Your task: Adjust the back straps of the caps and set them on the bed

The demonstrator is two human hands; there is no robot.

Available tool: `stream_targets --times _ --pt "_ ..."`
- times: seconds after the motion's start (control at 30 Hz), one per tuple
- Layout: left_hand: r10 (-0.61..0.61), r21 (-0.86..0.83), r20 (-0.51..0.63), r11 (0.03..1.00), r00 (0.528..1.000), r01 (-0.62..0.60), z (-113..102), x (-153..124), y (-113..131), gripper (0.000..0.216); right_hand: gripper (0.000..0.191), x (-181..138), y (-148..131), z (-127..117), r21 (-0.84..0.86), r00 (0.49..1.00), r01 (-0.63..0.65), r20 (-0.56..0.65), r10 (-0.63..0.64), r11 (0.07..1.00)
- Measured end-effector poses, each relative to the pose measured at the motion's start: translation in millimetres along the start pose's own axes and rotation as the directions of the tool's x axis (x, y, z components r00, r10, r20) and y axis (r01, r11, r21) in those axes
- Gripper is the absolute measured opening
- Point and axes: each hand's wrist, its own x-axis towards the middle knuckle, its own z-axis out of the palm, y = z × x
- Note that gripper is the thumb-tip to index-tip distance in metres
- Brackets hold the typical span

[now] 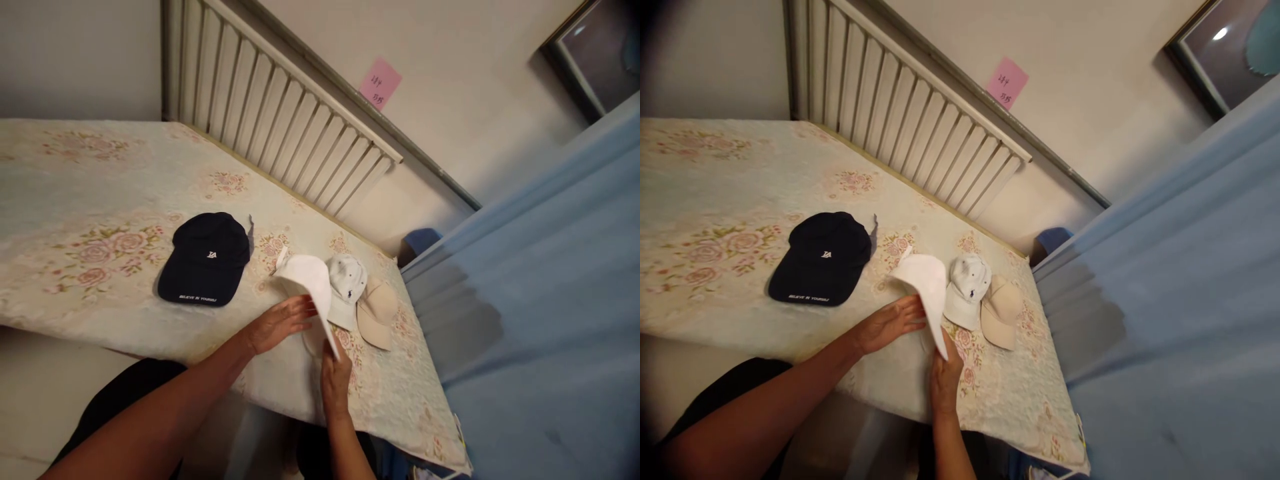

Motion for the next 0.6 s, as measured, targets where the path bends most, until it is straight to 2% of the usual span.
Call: stream_targets --times 0.1,0.13,0.2,0.27,0.33,0.4,0.5,0.6 --pt "-0.034 -0.013 -0.035 0.999 0.999 0.034 -3 -1 5 0.045 0.038 -2 -4 -9 0.108 0.961 -0.25 -0.096 0.261 0.962" --pt "-0.028 -0.046 -0.059 0.999 0.998 0.025 -4 0 6 0.045 0.04 -4 -5 -13 0.127 0.946 -0.296 -0.103 0.309 0.947" --pt "-0.008 -0.139 -0.094 0.99 0.996 -0.006 -6 3 9 0.045 0.041 -12 -5 -19 0.127 0.942 -0.31 -0.097 0.323 0.942" --pt "0.017 -0.229 -0.127 0.972 0.992 -0.046 -6 6 11 0.05 0.04 -22 -4 -25 0.085 0.966 -0.232 -0.094 0.239 0.969" --pt "0.045 -0.292 -0.153 0.952 0.987 -0.089 -6 9 12 0.054 0.038 -33 -1 -30 0.022 0.992 -0.092 -0.086 0.093 0.996" --pt "0.057 -0.324 -0.165 0.94 0.985 -0.109 -5 10 13 0.051 0.037 -42 4 -34 -0.047 0.996 0.063 -0.066 -0.066 0.997" --pt "0.022 -0.336 -0.198 0.938 0.98 -0.088 -3 10 12 0.036 0.039 -53 11 -40 -0.177 0.96 0.274 -0.012 -0.28 0.945" --pt "-0.045 -0.303 -0.29 0.952 0.956 -0.048 -2 10 13 0.028 0.044 -65 16 -45 -0.317 0.92 0.386 0.058 -0.389 0.866"
